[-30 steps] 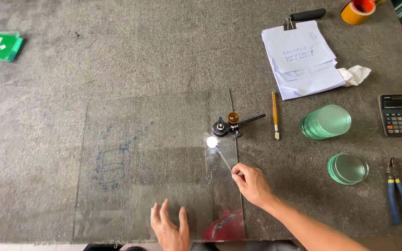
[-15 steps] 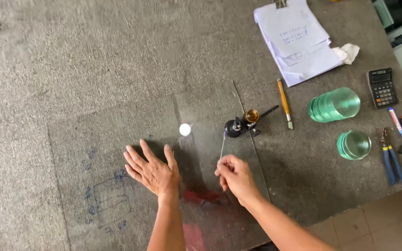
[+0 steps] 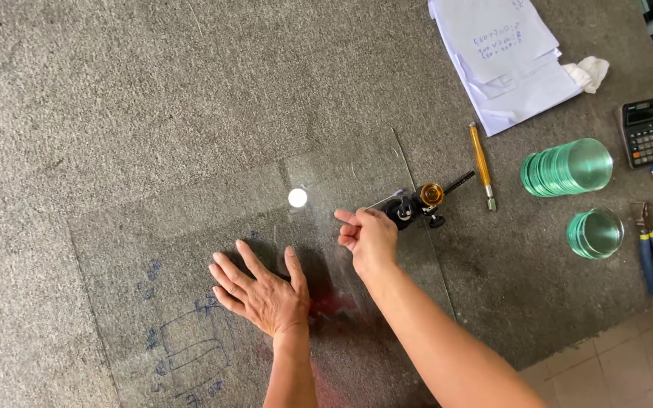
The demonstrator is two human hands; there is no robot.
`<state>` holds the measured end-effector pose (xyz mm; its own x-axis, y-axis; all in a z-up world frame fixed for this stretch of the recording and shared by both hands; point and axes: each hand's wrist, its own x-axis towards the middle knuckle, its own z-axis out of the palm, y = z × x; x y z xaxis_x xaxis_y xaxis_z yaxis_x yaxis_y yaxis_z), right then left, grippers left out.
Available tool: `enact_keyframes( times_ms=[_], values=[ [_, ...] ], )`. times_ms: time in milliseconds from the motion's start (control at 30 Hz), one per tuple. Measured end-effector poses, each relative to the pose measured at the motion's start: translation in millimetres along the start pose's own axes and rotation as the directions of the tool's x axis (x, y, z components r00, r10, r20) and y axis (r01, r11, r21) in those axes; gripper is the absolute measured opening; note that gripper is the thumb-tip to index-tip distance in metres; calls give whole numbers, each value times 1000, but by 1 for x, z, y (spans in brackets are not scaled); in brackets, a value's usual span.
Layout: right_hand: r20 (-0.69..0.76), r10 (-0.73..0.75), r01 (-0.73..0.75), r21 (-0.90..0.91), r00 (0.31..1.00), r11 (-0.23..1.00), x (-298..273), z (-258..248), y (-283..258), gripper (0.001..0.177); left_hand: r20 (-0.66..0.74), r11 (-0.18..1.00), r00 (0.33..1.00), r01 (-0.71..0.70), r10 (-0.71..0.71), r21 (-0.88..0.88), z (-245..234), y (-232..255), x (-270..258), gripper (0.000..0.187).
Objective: Using a circular glass cutter to score circles on a sheet of glass
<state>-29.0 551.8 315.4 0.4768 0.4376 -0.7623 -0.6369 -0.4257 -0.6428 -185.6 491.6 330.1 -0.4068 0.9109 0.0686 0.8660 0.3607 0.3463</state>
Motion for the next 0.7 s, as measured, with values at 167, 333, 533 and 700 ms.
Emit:
enact_keyframes(
  times_ms=[167, 333, 533, 700],
  values=[
    [-7, 42, -42, 23, 999, 999, 9, 2, -1, 20, -9, 1000, 1000, -13, 13, -3, -1, 0, -1, 85],
    [-33, 62, -60, 69, 997, 996, 11, 6, 3, 15, -12, 1000, 1000, -11, 11, -5, 2, -3, -3, 85],
    [-134, 61, -32, 208, 989, 978, -9, 30, -18, 27, -33, 1000, 999, -3, 3, 17, -5, 5, -1, 86],
    [-37, 49, -42, 168, 998, 985, -27, 28, -13, 21, -57, 999, 998, -15, 17, 28, -3, 4, 0, 85]
  ],
)
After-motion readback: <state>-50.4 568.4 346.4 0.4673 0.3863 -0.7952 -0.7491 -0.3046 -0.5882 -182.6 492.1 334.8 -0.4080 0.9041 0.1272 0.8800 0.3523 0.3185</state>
